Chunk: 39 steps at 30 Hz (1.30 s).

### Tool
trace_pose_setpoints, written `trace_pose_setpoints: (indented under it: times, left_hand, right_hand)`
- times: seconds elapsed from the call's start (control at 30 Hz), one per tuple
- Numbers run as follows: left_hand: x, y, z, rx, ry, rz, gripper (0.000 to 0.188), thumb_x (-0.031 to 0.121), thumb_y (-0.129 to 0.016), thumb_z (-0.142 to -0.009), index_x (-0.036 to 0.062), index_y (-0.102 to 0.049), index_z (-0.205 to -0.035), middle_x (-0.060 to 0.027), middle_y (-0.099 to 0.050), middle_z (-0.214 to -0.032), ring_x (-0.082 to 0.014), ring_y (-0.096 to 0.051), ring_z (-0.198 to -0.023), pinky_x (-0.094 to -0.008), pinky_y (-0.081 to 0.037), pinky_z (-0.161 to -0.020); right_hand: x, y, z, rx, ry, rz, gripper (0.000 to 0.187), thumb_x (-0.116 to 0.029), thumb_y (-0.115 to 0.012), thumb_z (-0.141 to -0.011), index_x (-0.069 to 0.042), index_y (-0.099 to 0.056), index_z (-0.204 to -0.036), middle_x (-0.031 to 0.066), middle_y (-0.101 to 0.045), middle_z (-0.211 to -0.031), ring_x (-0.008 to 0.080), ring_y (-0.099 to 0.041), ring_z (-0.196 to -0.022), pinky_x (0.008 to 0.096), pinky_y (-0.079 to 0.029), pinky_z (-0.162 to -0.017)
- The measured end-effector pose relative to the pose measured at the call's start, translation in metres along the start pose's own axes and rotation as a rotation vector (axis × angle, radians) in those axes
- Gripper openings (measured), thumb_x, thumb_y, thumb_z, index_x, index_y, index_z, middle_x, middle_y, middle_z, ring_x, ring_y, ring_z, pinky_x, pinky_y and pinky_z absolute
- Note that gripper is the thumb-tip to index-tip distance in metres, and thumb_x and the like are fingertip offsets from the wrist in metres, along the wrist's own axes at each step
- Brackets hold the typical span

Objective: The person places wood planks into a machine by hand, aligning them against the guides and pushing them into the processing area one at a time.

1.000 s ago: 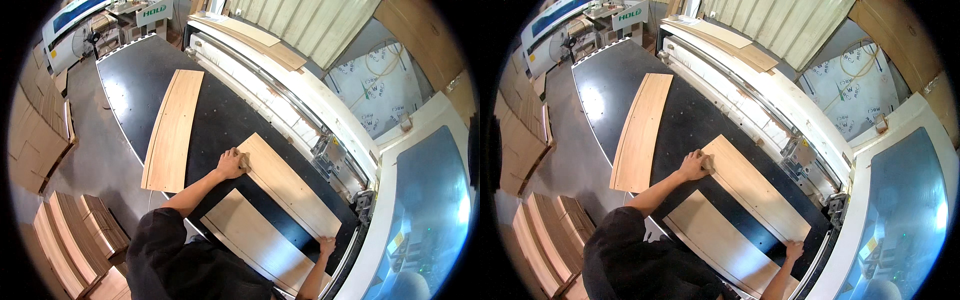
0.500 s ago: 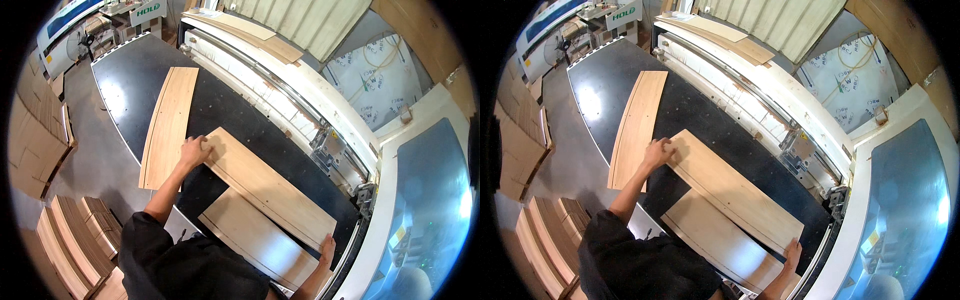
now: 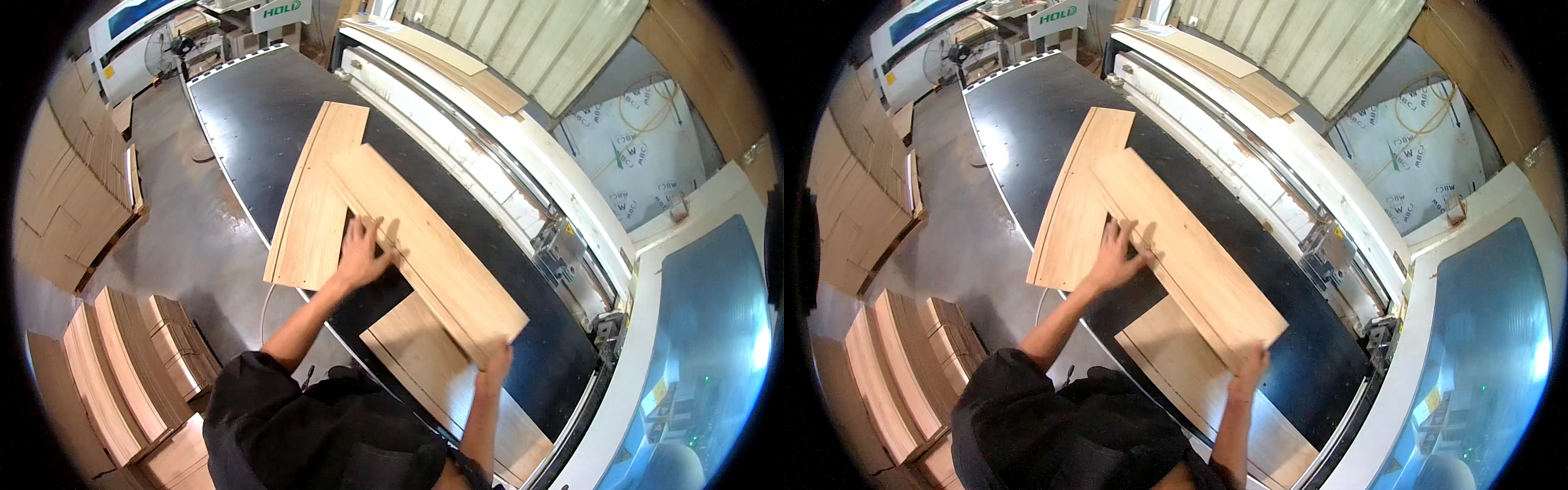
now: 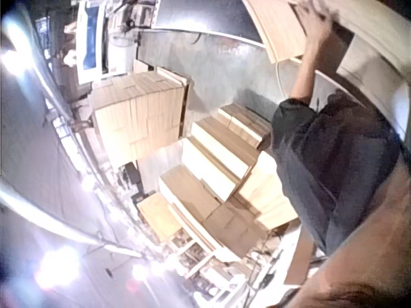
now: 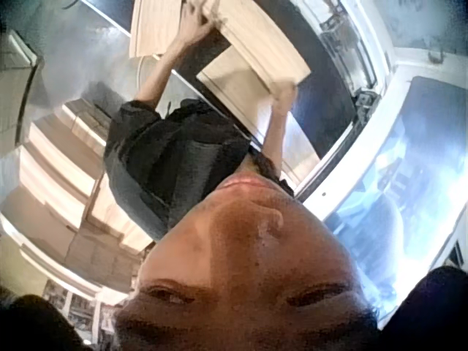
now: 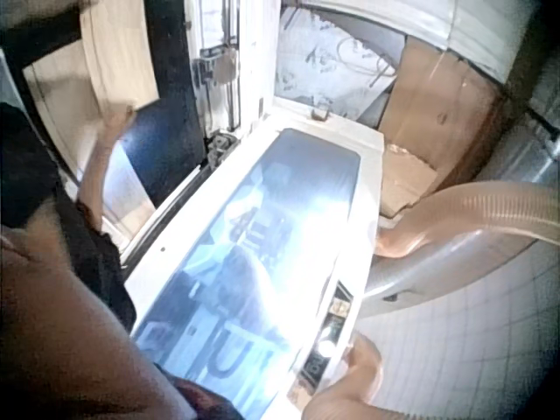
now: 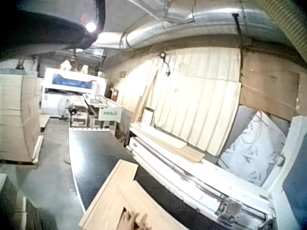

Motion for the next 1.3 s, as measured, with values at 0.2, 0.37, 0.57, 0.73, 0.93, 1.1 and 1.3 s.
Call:
trace_pose_setpoints:
  times: [0.2,0.37,0.57,0.73,0.93,1.1,1.3]
  left_hand:
    - [-0.009,0.023,0.046,-0.058,0.197,0.715,0.090,0.022,-0.073,-0.096,-0.0021,-0.016,-0.161,-0.0299,-0.030,-0.159,-0.0357,-0.028,-0.147,-0.0417,-0.031,-0.118]
    - [-0.100,0.103,0.041,0.200,0.436,0.844,0.075,0.002,-0.060,-0.096,0.0129,-0.025,-0.162,-0.0208,-0.069,-0.117,-0.0215,-0.070,-0.093,-0.0315,-0.058,-0.076]
    - [-0.143,0.124,0.027,0.254,0.168,-0.528,0.088,0.031,-0.075,-0.092,0.0142,-0.025,-0.163,-0.0311,-0.040,-0.155,-0.0450,-0.043,-0.142,-0.0590,-0.043,-0.108]
    - [-0.107,0.049,0.058,-0.014,-0.011,-0.430,0.095,0.071,-0.068,-0.085,0.0225,-0.036,-0.161,-0.0292,-0.021,-0.166,-0.0508,-0.013,-0.155,-0.0677,-0.009,-0.123]
    - [-0.084,0.020,0.056,0.014,-0.025,-0.537,0.072,0.031,-0.064,-0.093,0.0253,-0.038,-0.160,-0.0224,-0.022,-0.169,-0.0460,-0.016,-0.156,-0.0697,-0.007,-0.123]
    - [-0.087,0.012,0.041,0.051,-0.022,-0.553,0.073,0.031,-0.066,-0.091,0.0270,-0.039,-0.159,-0.0215,-0.024,-0.169,-0.0461,-0.019,-0.156,-0.0697,-0.009,-0.123]
    - [-0.089,0.007,0.021,0.044,0.010,-0.568,0.075,0.031,-0.067,-0.090,0.0293,-0.040,-0.159,-0.0202,-0.024,-0.169,-0.0446,-0.018,-0.156,-0.0693,-0.010,-0.123]
  right_hand:
    - [-0.005,-0.161,0.144,-0.834,-0.333,-0.091,0.034,-0.023,-0.055,-0.108,-0.004,-0.052,-0.136,0.0157,-0.070,-0.116,0.0227,-0.071,-0.100,0.0382,-0.060,-0.085]
    - [-0.025,-0.201,0.194,-1.365,-0.212,0.208,0.037,-0.025,-0.059,-0.107,-0.002,-0.055,-0.136,0.0145,-0.071,-0.116,0.0192,-0.069,-0.108,0.0335,-0.055,-0.094]
    - [-0.022,-0.169,0.166,-1.230,-0.139,0.262,0.028,-0.020,-0.057,-0.108,-0.003,-0.060,-0.130,0.0134,-0.072,-0.113,0.0188,-0.069,-0.106,0.0325,-0.055,-0.096]
    - [-0.023,-0.140,0.147,-1.053,-0.099,0.270,0.026,-0.020,-0.057,-0.108,-0.003,-0.063,-0.127,0.0133,-0.074,-0.108,0.0202,-0.071,-0.100,0.0346,-0.059,-0.087]
    - [-0.016,-0.107,0.137,-0.887,-0.157,0.187,0.029,-0.023,-0.056,-0.109,-0.001,-0.063,-0.126,0.0129,-0.074,-0.105,0.0205,-0.072,-0.096,0.0345,-0.058,-0.087]
    - [-0.019,-0.104,0.140,-0.860,-0.167,0.162,0.027,-0.021,-0.056,-0.109,-0.001,-0.062,-0.127,0.0129,-0.074,-0.106,0.0202,-0.072,-0.096,0.0343,-0.057,-0.088]
    - [-0.023,-0.092,0.140,-0.813,-0.141,0.171,0.028,-0.022,-0.054,-0.109,-0.001,-0.062,-0.124,0.0133,-0.074,-0.104,0.0209,-0.072,-0.095,0.0351,-0.058,-0.088]
Point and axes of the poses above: each hand's wrist, its own z-axis away from the middle knuckle, its own y-axis out of the back of the hand, x = y × z, the point moved 5 cm from there along -z, towards the middle knuckle
